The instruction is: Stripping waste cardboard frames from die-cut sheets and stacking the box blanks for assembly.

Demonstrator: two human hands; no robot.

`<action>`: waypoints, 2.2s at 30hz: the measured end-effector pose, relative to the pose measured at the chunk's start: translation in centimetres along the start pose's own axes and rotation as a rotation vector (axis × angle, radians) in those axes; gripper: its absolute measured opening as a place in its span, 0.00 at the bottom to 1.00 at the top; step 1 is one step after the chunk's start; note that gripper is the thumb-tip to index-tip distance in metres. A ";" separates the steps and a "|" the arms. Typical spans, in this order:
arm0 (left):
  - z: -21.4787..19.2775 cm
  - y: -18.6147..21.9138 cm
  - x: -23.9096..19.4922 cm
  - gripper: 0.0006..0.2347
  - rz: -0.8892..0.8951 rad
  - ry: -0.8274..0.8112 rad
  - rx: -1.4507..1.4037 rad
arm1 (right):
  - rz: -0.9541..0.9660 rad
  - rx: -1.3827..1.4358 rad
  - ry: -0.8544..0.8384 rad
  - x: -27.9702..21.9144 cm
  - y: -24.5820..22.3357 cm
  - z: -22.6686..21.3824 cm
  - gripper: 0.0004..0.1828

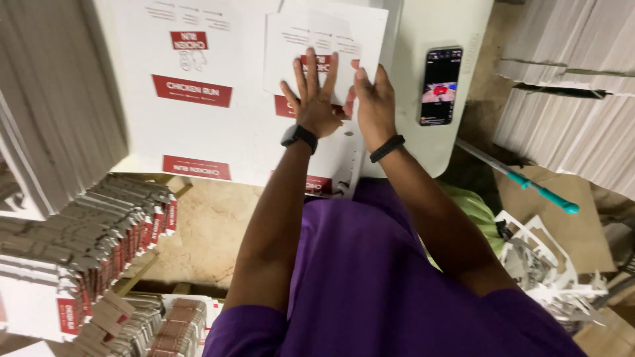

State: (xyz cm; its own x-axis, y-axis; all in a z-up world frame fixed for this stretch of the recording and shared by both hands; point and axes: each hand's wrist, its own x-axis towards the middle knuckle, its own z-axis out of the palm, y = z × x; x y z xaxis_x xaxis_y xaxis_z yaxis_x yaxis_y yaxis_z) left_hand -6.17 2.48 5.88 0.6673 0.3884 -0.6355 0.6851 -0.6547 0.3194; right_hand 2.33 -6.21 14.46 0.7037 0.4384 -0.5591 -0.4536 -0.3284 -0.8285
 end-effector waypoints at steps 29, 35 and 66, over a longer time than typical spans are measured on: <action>-19.8 -7.7 11.9 0.22 0.336 -0.130 0.502 | -0.339 -0.477 0.859 -2.9 4.5 6.9 0.14; -19.5 -8.9 11.2 0.16 0.425 -0.085 0.513 | 0.590 -0.501 -0.010 -1.1 3.4 13.3 0.29; -24.8 -10.8 -15.8 0.16 0.983 0.729 0.348 | 0.695 -0.281 -0.037 1.2 1.8 12.0 0.20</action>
State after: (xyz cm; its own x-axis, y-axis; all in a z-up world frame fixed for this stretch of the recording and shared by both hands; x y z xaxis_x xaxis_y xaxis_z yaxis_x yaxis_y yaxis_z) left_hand -16.90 19.48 29.90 0.9296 -0.1626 0.3306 -0.2262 -0.9602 0.1637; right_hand -4.15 3.76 11.91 0.2849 0.0782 -0.9554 -0.6263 -0.7393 -0.2473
